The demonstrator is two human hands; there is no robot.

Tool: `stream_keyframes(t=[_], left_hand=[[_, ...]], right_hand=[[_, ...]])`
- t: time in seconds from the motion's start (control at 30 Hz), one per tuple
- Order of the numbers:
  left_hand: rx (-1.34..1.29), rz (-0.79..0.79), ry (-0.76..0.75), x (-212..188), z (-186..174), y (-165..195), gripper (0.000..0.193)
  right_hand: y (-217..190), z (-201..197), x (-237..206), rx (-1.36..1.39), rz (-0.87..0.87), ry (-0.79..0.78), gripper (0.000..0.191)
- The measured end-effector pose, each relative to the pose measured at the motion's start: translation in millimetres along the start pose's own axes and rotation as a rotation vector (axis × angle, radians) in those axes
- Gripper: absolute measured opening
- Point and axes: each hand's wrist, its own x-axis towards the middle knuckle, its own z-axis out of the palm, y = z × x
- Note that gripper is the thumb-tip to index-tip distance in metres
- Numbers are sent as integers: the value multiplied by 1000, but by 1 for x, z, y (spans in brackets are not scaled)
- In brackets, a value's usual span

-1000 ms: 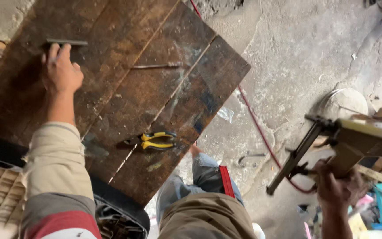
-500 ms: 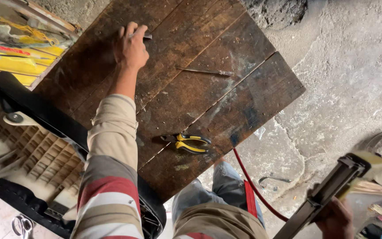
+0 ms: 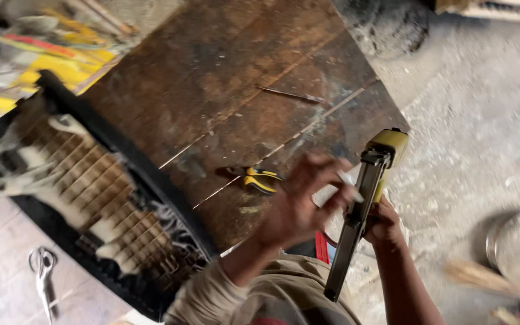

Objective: The person staples a black fabric cover onto the underside of a plastic chair base using a pneumatic staple gun, then trims the excess fabric with scissors. The person works methodically around the perimeter of the chair base.

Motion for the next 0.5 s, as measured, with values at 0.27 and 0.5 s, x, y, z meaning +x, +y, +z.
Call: stream_keyframes(t=[0.27,0.5], left_hand=[[384,144,166,-13,-5,54,16],[455,68,105,-35,-38,66,8]], right_hand=[[0,9,26,43,72,-261,44],[9,22,26,14,68,-392,46]])
